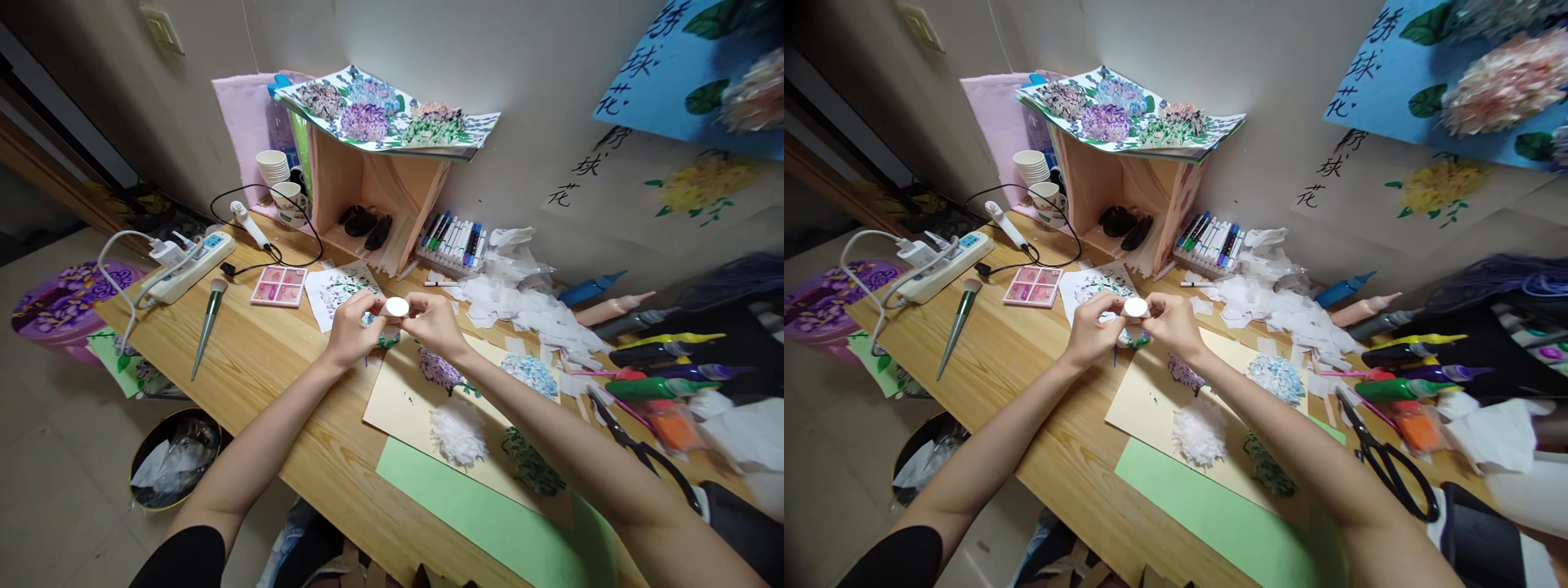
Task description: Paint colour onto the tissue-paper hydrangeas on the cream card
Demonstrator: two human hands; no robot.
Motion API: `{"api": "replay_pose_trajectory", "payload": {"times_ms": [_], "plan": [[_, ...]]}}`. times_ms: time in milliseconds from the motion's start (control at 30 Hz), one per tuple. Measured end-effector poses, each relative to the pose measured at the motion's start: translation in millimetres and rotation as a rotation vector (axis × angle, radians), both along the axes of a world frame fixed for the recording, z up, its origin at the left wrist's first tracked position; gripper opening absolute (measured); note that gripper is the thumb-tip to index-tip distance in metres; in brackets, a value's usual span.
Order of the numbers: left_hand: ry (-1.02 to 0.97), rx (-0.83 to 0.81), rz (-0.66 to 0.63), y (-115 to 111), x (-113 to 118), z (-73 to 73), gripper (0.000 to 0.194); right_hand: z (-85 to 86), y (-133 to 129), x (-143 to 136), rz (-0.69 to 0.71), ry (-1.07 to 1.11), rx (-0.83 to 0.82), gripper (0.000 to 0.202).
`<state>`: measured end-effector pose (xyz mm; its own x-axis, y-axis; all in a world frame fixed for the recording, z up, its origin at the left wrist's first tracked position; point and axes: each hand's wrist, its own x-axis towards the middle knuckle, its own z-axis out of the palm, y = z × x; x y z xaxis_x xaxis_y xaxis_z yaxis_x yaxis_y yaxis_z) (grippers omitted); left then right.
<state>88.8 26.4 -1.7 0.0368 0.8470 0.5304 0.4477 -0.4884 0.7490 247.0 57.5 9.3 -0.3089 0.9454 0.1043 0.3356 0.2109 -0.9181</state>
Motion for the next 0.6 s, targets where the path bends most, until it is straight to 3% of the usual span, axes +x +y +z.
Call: {"api": "replay_pose_trajectory", "payload": {"times_ms": [300,467,600], "plan": [[0.004,0.008,-0.068,3.9,-0.8,8.9,0.021,7.3,6.5,6.5,0.054,0.031,-0.024,0.025],[0.010,0.000,-0.096,13.6,4.5,16.6,0.019,18.6,12.3,11.7,0.037,0.008,0.016,0.028],[0.030,-0.014,-0.100,20.9,8.0,12.3,0.019,18.8,16.4,13.7,0.011,-0.080,0.097,0.021]]}}
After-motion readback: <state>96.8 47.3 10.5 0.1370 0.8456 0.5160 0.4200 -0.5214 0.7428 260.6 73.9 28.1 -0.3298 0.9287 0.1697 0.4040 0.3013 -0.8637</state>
